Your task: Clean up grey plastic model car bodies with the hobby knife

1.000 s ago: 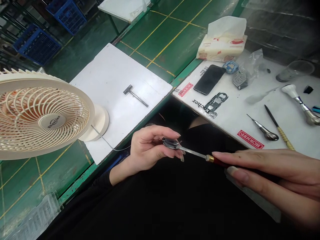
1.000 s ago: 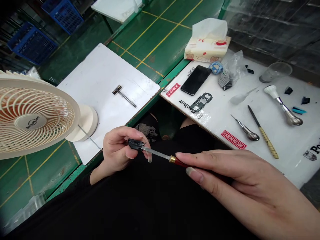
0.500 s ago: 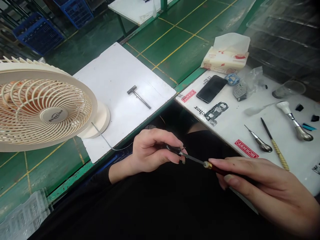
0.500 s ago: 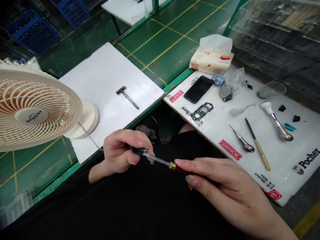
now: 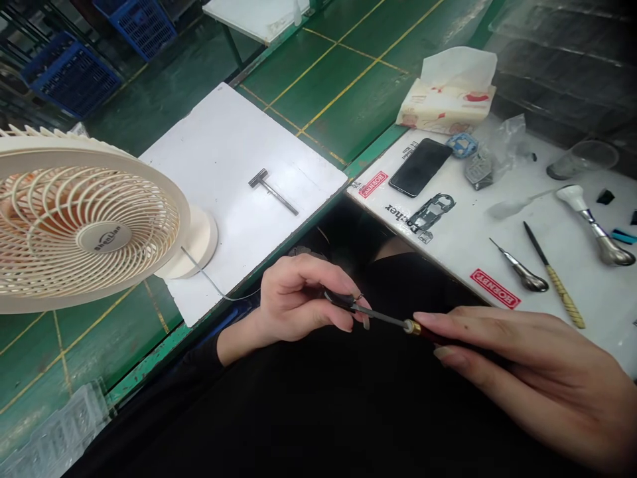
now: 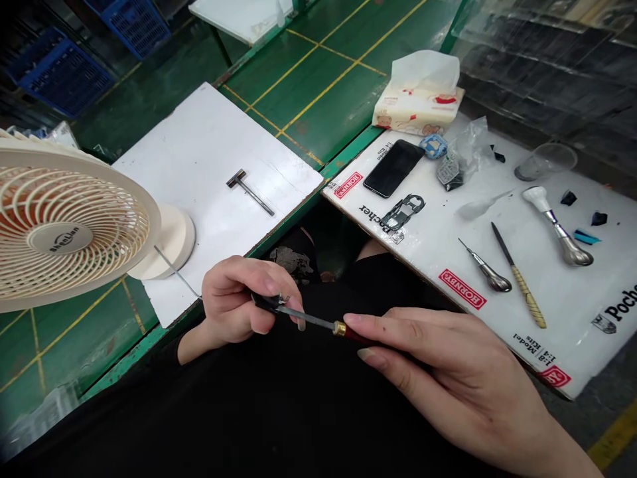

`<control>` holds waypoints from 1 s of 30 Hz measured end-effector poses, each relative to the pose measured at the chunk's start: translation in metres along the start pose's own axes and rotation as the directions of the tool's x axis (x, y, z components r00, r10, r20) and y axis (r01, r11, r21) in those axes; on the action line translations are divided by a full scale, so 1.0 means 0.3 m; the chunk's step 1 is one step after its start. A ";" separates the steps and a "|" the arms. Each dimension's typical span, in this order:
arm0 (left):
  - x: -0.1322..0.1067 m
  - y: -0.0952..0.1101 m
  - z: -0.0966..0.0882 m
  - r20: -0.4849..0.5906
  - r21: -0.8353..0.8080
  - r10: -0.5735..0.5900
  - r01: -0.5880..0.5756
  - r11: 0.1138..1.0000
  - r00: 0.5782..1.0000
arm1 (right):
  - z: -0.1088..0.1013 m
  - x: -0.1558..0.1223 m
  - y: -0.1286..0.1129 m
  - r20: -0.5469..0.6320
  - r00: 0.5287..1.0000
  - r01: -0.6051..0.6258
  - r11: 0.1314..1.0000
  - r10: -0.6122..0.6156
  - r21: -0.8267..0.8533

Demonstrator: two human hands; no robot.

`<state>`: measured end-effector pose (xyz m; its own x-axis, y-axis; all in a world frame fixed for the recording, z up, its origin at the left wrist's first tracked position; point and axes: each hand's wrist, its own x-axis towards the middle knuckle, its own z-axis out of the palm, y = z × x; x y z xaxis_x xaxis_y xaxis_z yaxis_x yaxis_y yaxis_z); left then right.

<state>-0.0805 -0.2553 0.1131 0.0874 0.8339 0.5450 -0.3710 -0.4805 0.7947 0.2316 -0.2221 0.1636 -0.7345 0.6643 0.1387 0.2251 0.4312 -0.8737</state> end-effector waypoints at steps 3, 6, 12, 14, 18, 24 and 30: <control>-0.001 0.006 0.000 -0.003 0.036 -0.007 0.007 0.999 1.000 | 0.000 0.005 -0.001 -0.012 1.000 -0.009 1.000 0.009 0.014; -0.003 0.019 -0.002 -0.019 0.102 -0.037 0.039 0.994 0.999 | -0.002 0.012 -0.011 -0.026 1.000 0.010 1.000 -0.011 -0.019; -0.006 0.030 -0.013 -0.064 0.158 -0.120 0.129 0.979 0.991 | -0.001 -0.012 -0.024 -0.085 0.996 0.000 0.993 -0.010 -0.117; -0.006 0.033 -0.012 -0.087 0.149 -0.168 0.179 0.973 0.982 | 0.000 -0.021 -0.024 -0.096 0.995 0.000 0.989 -0.014 -0.146; -0.001 0.042 -0.005 -0.077 0.109 -0.210 0.217 0.970 0.975 | 0.002 -0.028 -0.019 -0.102 0.994 0.029 0.981 -0.049 -0.192; 0.002 0.043 0.001 -0.078 0.092 -0.198 0.205 0.974 0.977 | 0.010 -0.032 -0.013 -0.147 0.987 0.030 0.974 -0.064 -0.223; -0.002 0.056 0.009 -0.110 0.062 -0.257 0.265 0.962 0.960 | 0.011 -0.036 -0.008 -0.136 0.988 0.035 0.967 -0.071 -0.251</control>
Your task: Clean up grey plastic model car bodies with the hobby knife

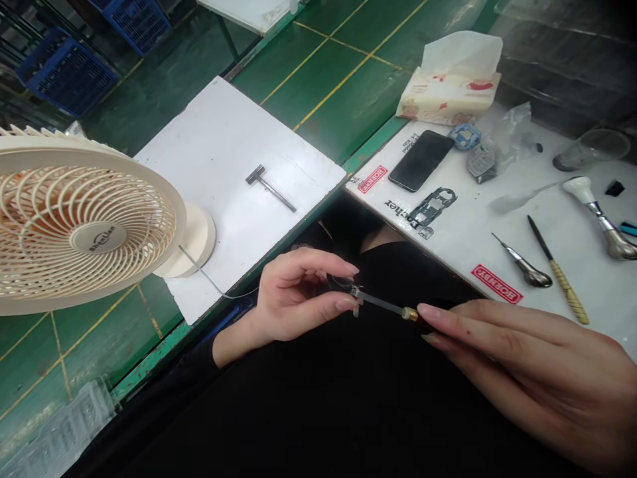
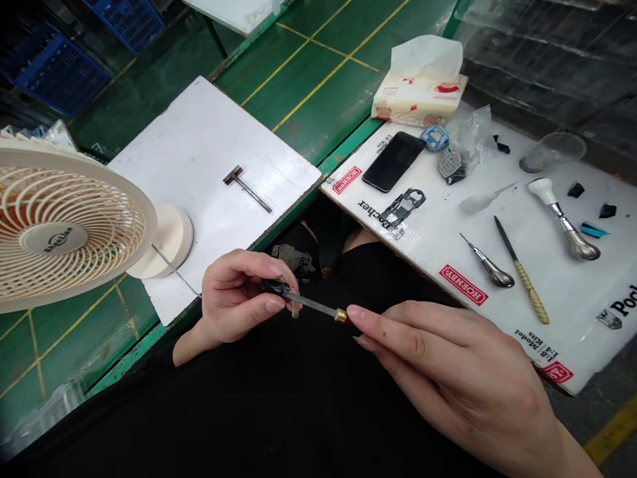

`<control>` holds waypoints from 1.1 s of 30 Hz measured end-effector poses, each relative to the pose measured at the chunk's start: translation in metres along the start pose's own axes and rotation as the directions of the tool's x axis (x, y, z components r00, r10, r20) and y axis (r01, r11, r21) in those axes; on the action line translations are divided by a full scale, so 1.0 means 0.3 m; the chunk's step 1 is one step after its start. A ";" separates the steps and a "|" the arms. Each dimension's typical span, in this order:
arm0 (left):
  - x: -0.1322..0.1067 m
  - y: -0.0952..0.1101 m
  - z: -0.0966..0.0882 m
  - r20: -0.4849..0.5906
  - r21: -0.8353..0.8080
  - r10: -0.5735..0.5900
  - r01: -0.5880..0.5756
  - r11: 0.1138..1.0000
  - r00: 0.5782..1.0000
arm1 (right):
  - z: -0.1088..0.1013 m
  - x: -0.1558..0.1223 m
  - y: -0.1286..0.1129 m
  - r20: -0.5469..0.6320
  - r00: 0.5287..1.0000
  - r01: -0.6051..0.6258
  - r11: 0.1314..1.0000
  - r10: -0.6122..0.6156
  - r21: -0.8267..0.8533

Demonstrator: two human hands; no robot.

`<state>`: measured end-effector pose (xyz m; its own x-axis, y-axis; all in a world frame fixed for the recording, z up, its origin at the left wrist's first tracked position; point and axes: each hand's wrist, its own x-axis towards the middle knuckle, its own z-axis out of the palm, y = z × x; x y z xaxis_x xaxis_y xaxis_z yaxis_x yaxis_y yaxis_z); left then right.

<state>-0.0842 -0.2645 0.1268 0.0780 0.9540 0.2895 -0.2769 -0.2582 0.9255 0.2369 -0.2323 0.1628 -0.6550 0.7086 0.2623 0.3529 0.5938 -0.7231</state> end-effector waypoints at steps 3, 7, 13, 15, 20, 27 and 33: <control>-0.008 0.015 0.009 0.000 -0.039 -0.008 0.008 0.999 1.000 | 0.006 -0.007 0.009 0.006 1.000 0.002 1.000 -0.002 -0.021; -0.027 0.029 0.024 -0.051 -0.103 -0.171 0.165 0.981 0.984 | 0.011 -0.018 0.015 -0.024 0.999 0.029 0.998 -0.030 -0.049; -0.027 0.035 0.030 -0.081 -0.298 -0.414 0.374 0.878 0.907 | 0.004 -0.005 -0.014 -0.013 0.999 -0.030 0.993 0.029 -0.117; -0.018 0.035 0.026 -0.068 -0.323 -0.459 0.416 0.850 0.886 | 0.006 0.000 -0.012 -0.014 1.000 -0.006 0.992 0.004 -0.130; -0.002 0.034 0.020 -0.128 -0.276 -0.497 0.450 0.849 0.858 | 0.013 0.007 0.008 0.006 1.000 0.015 0.983 -0.014 -0.182; -0.004 0.039 0.012 -0.127 -0.215 -0.522 0.490 0.845 0.844 | 0.004 0.022 0.012 0.027 0.998 0.054 0.958 -0.049 -0.280; 0.001 0.036 0.009 -0.092 -0.108 -0.509 0.499 0.860 0.856 | 0.005 0.044 0.002 0.019 0.999 0.044 0.970 -0.040 -0.241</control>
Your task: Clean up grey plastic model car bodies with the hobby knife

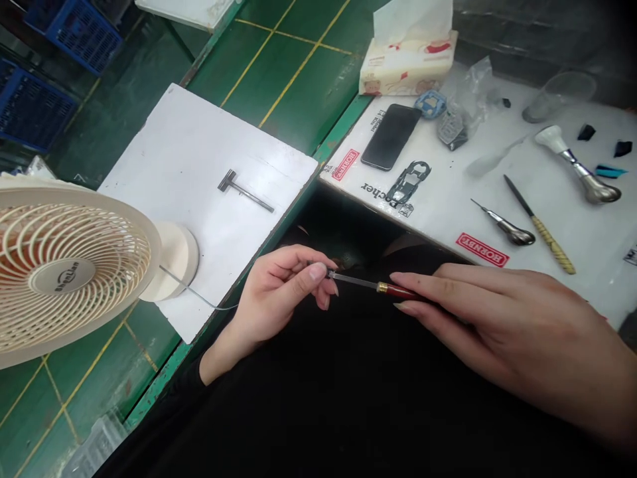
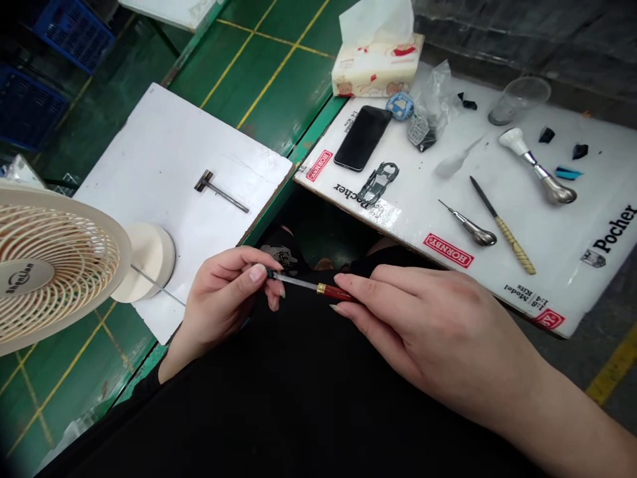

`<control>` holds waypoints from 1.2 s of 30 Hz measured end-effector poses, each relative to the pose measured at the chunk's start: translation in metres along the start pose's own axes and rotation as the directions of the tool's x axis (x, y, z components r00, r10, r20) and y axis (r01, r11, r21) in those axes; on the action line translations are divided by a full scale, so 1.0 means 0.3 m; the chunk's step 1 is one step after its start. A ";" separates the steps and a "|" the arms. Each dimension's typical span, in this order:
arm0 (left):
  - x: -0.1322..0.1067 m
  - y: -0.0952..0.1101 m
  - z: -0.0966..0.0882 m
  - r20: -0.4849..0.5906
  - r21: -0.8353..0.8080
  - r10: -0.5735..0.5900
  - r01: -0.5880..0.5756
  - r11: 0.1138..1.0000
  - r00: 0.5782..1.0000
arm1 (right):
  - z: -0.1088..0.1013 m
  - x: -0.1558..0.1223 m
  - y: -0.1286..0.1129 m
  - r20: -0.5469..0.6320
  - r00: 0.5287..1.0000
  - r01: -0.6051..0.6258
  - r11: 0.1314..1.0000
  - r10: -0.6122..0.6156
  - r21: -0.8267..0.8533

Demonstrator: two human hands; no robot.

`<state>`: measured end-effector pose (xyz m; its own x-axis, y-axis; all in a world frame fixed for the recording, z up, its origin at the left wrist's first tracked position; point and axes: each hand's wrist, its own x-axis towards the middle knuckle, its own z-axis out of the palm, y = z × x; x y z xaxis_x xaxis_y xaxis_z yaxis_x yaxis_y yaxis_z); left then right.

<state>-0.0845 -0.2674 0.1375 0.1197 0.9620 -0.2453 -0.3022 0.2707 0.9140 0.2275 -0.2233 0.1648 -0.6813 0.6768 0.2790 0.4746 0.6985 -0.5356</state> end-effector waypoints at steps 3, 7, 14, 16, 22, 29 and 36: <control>0.000 -0.002 0.009 0.005 -0.024 -0.050 0.050 0.998 0.999 | -0.001 0.004 -0.004 -0.006 1.000 -0.007 0.999 0.008 0.036; -0.007 -0.003 0.011 -0.004 0.014 -0.068 0.068 0.998 0.998 | -0.003 -0.002 -0.002 0.008 1.000 -0.005 0.999 0.004 0.050; -0.015 -0.015 0.000 0.092 -0.129 -0.175 0.186 0.974 0.980 | 0.006 -0.014 0.025 0.067 0.997 0.027 0.994 -0.035 0.106; -0.016 -0.027 0.003 0.121 -0.200 -0.179 0.200 0.959 0.976 | 0.007 -0.018 0.031 0.062 0.997 0.029 0.990 -0.038 0.135; -0.008 -0.068 0.019 0.178 -0.309 -0.150 0.200 0.930 0.972 | 0.009 -0.035 0.039 0.029 0.998 0.042 0.985 -0.047 0.165; 0.008 -0.095 0.023 0.250 -0.358 -0.140 0.226 0.906 0.958 | 0.015 -0.051 0.056 0.032 0.999 0.032 0.981 -0.039 0.193; 0.011 -0.094 0.036 0.186 -0.287 -0.131 0.181 0.941 0.974 | -0.001 -0.058 0.054 0.030 0.999 0.020 0.991 -0.024 0.130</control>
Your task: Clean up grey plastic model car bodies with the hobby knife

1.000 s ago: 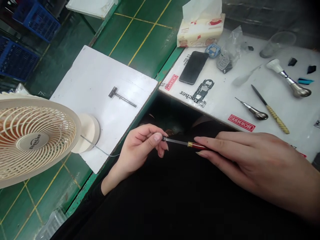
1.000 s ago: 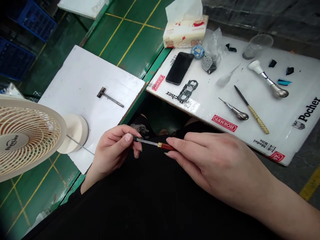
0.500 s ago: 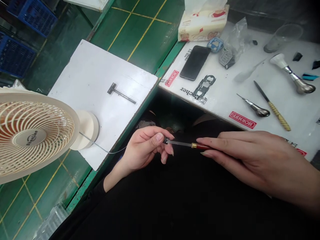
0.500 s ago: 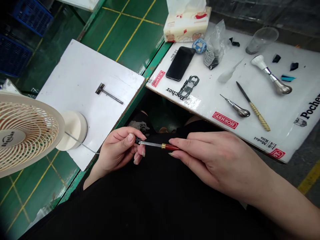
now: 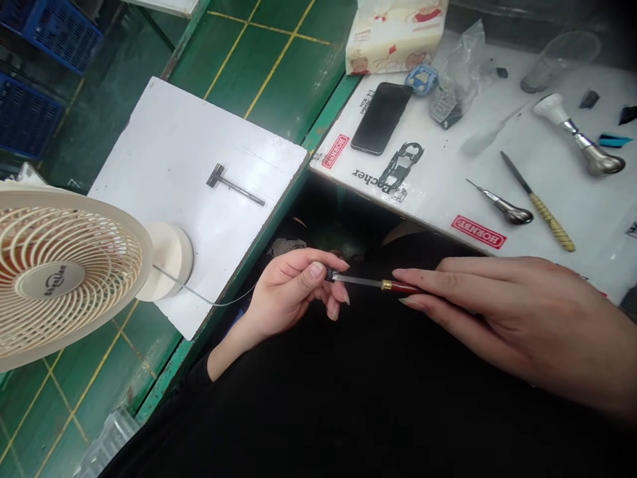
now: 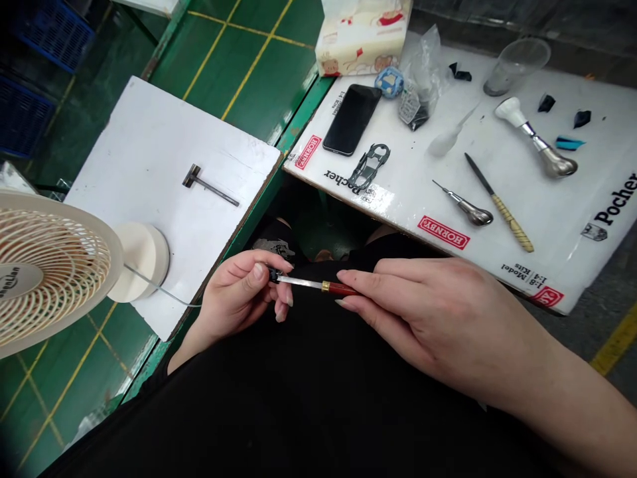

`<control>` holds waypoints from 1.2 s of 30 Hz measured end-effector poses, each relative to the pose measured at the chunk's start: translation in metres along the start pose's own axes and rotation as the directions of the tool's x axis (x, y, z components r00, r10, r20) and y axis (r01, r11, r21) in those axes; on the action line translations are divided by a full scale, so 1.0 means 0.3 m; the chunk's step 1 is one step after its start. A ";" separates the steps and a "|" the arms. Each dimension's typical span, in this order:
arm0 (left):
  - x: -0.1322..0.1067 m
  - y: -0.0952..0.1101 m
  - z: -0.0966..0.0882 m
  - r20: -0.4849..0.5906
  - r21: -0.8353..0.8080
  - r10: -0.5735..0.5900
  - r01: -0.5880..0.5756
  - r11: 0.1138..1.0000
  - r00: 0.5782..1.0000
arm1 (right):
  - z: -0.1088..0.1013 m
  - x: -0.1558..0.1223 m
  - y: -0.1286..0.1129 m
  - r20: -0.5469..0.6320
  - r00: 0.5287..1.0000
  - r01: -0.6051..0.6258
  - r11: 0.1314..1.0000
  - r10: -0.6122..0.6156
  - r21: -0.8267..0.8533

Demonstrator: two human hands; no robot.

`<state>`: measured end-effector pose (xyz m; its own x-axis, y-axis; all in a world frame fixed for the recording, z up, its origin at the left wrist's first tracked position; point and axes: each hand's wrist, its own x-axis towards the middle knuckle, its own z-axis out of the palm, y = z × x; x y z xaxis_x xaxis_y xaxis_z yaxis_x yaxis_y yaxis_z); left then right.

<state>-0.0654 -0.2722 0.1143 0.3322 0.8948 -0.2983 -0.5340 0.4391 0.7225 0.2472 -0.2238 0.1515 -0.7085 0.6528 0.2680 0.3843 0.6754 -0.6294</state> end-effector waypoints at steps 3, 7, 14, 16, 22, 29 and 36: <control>0.003 -0.005 -0.001 0.004 -0.014 -0.009 0.009 1.000 1.000 | 0.002 0.001 0.003 -0.005 1.000 -0.007 1.000 0.007 0.001; 0.008 -0.015 -0.009 0.021 -0.062 -0.033 0.034 0.997 0.999 | 0.006 0.001 0.007 -0.007 1.000 -0.015 0.999 0.015 0.034; 0.015 -0.030 -0.022 0.118 -0.159 -0.027 0.046 0.986 0.993 | 0.006 0.007 0.020 0.011 1.000 -0.024 0.997 0.023 0.075; 0.016 -0.035 -0.023 0.135 -0.186 -0.040 0.065 0.980 0.990 | 0.008 0.005 0.022 0.011 1.000 -0.030 0.997 0.029 0.072; 0.018 -0.041 -0.022 0.091 -0.107 0.034 -0.024 0.994 0.995 | -0.009 -0.029 0.006 0.015 0.997 -0.073 0.997 0.073 -0.033; 0.031 -0.026 -0.027 0.081 0.088 0.277 -0.283 0.955 0.958 | -0.006 -0.022 0.031 -0.146 0.971 -0.194 0.981 0.191 -0.007; 0.084 -0.029 0.015 0.225 0.043 0.370 -0.389 0.920 0.901 | 0.107 0.096 -0.031 -0.108 0.929 -0.258 0.830 0.353 0.495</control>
<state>-0.0487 -0.2538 0.1032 0.2770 0.9507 0.1392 -0.5873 0.0529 0.8077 0.2042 -0.2221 0.1418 -0.4584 0.8824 0.1056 0.2081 0.2221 -0.9526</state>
